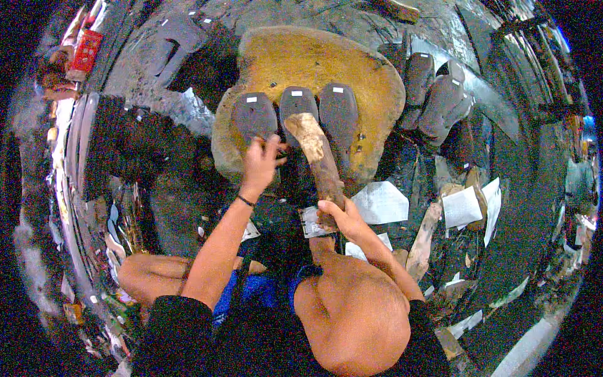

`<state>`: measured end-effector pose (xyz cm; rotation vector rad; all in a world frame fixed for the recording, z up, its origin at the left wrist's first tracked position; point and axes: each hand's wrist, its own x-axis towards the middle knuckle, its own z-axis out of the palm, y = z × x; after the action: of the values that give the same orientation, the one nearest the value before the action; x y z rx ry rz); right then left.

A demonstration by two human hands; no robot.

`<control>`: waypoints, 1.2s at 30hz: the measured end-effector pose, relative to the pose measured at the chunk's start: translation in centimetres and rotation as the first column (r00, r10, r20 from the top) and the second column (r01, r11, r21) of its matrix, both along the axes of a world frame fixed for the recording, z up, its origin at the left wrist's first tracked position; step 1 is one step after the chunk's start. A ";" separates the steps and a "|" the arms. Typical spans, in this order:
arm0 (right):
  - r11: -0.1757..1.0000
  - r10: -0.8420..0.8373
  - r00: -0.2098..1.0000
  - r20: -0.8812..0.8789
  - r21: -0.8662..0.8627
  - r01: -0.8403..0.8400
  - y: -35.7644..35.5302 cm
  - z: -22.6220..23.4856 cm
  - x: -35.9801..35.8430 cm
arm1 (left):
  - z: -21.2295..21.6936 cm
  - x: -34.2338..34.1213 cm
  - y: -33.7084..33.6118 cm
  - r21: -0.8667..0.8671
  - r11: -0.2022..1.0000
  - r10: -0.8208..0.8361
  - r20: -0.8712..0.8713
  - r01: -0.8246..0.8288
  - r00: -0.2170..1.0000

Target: The person sits on the floor and uses a hammer and small metal pins to attach straps to the soles of several sandals. They repeatedly position the pins and strike them with the hammer to secure the components.

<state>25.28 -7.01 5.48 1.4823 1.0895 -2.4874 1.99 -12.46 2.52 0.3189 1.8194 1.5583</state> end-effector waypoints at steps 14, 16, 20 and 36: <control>0.922 -0.053 0.994 -0.095 0.378 0.085 -1.8 0.8 -1.0 | 2.4 1.2 -5.9 0.078 0.985 0.152 0.028 -0.154 0.988; 0.921 -0.079 0.991 -0.110 0.373 0.115 -1.9 1.1 -0.6 | 0.9 -1.0 -4.5 0.123 0.985 0.120 -0.005 -0.119 0.993; 0.887 -0.113 0.985 -0.127 0.434 0.158 -1.4 3.1 0.0 | 0.1 -1.1 -3.6 -0.092 0.995 -0.055 -0.274 0.030 0.960; 0.685 0.333 0.942 0.033 0.678 -0.266 0.4 4.5 -1.2 | -2.9 -1.4 -5.0 -0.098 0.972 -0.230 -0.245 0.211 0.942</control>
<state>24.12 -6.64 9.96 1.1353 2.2283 -2.0190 0.58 -17.51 -0.40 0.6937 1.9513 1.3423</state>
